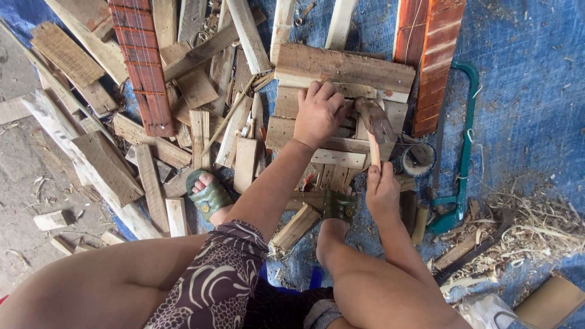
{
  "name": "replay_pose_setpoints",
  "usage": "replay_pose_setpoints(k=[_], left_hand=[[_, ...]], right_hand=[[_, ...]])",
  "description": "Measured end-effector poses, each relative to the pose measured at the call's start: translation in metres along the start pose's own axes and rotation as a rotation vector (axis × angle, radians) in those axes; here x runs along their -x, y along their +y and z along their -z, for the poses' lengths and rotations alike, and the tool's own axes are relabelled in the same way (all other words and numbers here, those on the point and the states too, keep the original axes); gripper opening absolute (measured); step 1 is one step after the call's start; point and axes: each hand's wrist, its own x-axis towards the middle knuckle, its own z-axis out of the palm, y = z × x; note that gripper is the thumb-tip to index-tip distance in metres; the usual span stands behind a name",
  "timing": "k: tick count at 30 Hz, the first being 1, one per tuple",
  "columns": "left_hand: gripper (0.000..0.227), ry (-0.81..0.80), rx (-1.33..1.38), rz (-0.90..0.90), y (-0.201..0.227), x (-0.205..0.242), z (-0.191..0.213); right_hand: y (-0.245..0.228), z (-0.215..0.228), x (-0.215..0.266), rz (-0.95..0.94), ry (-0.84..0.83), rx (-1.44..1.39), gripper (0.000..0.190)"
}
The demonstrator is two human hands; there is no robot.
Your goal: Shaping and assembling the wooden body of a stringed instrument using a hammer, saw, and other hand tools.
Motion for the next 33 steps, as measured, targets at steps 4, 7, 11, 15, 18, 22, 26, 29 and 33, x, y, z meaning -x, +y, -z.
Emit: replay_pose_setpoints(k=[4, 7, 11, 15, 18, 22, 26, 29, 33], left_hand=[[0.017, -0.002, 0.011, 0.0, -0.002, 0.005, -0.009], [0.018, 0.024, 0.018, 0.005, 0.0, 0.004, -0.006], [0.017, 0.029, 0.022, 0.019, 0.0, 0.007, -0.009], [0.016, 0.045, 0.037, 0.017, -0.001, 0.008, -0.012], [0.016, 0.053, 0.035, -0.017, -0.005, 0.009, -0.008], [0.032, 0.046, 0.008, -0.036, -0.008, 0.011, 0.017], [0.026, 0.013, 0.009, -0.035, -0.018, 0.019, 0.009], [0.032, -0.001, 0.046, -0.016, -0.021, 0.016, 0.003], [0.035, 0.007, 0.082, -0.027, -0.019, 0.018, 0.008]], right_hand=[[0.004, -0.003, 0.0, -0.013, -0.011, -0.001, 0.039], [0.008, -0.005, -0.001, -0.025, -0.009, 0.004, 0.04], [0.01, -0.006, -0.002, -0.032, -0.012, 0.007, 0.04], [0.019, -0.009, -0.003, -0.041, -0.024, 0.033, 0.04], [0.019, -0.007, -0.003, -0.045, -0.027, 0.051, 0.039], [0.02, -0.001, -0.005, -0.077, -0.069, 0.033, 0.042], [-0.008, 0.019, 0.0, -0.053, -0.077, 0.002, 0.043], [-0.035, 0.031, 0.005, -0.037, -0.082, -0.031, 0.046], [-0.041, 0.029, 0.013, -0.021, -0.063, -0.017, 0.04]])
